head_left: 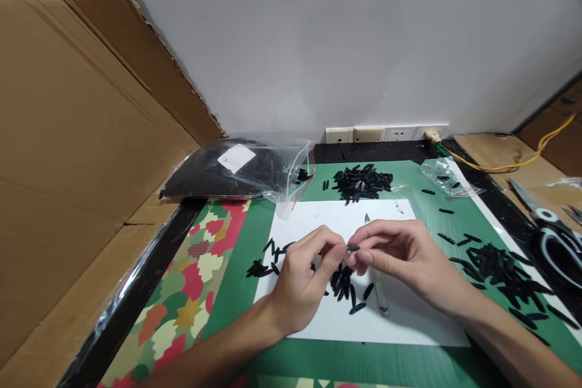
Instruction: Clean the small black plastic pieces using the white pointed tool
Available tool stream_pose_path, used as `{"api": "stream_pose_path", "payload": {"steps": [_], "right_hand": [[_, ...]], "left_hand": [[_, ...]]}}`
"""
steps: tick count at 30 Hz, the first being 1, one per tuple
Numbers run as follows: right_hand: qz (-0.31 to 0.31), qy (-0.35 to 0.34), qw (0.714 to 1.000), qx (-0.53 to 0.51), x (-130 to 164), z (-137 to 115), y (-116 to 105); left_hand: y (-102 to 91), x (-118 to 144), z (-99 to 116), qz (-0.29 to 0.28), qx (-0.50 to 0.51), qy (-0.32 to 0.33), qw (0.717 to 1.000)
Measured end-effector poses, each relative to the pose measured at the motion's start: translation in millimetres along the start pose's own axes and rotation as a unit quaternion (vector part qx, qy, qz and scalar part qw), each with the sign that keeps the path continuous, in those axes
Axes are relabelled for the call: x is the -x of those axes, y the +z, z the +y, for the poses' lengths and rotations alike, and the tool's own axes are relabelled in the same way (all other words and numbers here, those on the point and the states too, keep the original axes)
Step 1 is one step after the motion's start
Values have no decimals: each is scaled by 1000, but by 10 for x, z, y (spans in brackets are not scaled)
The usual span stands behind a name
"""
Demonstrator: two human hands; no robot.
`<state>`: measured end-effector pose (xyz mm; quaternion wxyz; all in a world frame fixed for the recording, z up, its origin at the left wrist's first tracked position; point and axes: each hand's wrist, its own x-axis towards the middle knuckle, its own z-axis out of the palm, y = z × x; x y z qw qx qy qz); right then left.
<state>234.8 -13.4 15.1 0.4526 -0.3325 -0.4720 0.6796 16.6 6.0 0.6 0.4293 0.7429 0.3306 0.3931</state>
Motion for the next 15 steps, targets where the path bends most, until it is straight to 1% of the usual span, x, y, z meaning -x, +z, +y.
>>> {"api": "stream_pose_path", "payload": {"steps": [3,7,11,15], "right_hand": [[18,-10,1000,11,17,-3,6],[21,-9,1000,19,21,19,5],[22,1,1000,9,21,37,4],[21,4,1000,18,18,25,14]], "left_hand": [[5,19,-22,32,-1,25,999],[9,34,-38,49,-12,70,996],[15,27,-39,48,-25,104,993],[24,34,-42,41,-15,116,992]]}}
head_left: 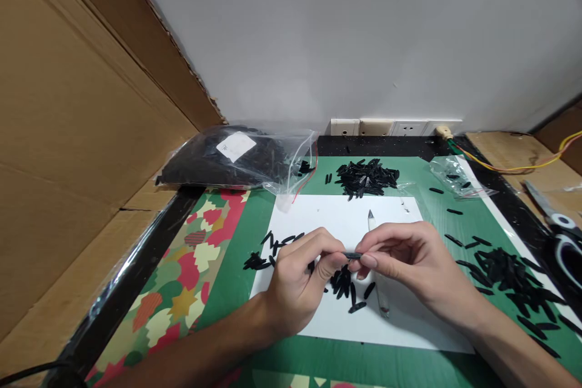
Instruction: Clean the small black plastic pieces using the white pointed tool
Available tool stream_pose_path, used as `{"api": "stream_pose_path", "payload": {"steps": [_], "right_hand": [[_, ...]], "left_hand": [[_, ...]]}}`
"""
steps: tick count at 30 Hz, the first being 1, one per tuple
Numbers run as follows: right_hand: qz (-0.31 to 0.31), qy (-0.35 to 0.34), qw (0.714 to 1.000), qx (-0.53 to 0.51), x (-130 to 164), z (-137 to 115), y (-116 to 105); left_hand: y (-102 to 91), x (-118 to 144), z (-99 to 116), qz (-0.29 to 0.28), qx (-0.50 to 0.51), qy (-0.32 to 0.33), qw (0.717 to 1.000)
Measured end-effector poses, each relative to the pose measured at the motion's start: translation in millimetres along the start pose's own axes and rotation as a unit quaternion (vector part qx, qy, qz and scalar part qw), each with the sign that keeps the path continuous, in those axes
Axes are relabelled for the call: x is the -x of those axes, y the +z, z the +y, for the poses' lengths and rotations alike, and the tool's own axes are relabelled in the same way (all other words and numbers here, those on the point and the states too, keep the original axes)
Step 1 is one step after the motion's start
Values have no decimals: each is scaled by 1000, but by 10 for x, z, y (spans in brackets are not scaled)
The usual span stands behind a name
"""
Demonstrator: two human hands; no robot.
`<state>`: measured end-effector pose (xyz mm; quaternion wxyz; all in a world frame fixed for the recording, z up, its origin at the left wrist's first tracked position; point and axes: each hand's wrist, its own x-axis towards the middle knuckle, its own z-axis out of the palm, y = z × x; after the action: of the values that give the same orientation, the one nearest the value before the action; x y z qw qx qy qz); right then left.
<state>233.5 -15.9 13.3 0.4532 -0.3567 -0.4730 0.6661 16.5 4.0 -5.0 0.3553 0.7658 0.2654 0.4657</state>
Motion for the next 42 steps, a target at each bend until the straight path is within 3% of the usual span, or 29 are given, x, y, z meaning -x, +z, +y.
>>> {"api": "stream_pose_path", "payload": {"steps": [22,26,30,36,42], "right_hand": [[3,7,1000,26,17,-34,19],[16,-11,999,36,15,-46,34],[52,-51,992,99,53,-53,55],[92,-105,966,218,69,-15,45],[141,-102,933,315,-16,-2,-134]], "left_hand": [[-14,-5,33,-21,13,7,1000],[-23,15,19,-32,6,-26,999],[-43,7,8,-61,0,-69,996],[-31,-48,4,-62,-13,-80,995],[-145,-262,73,12,-43,-60,997]]}}
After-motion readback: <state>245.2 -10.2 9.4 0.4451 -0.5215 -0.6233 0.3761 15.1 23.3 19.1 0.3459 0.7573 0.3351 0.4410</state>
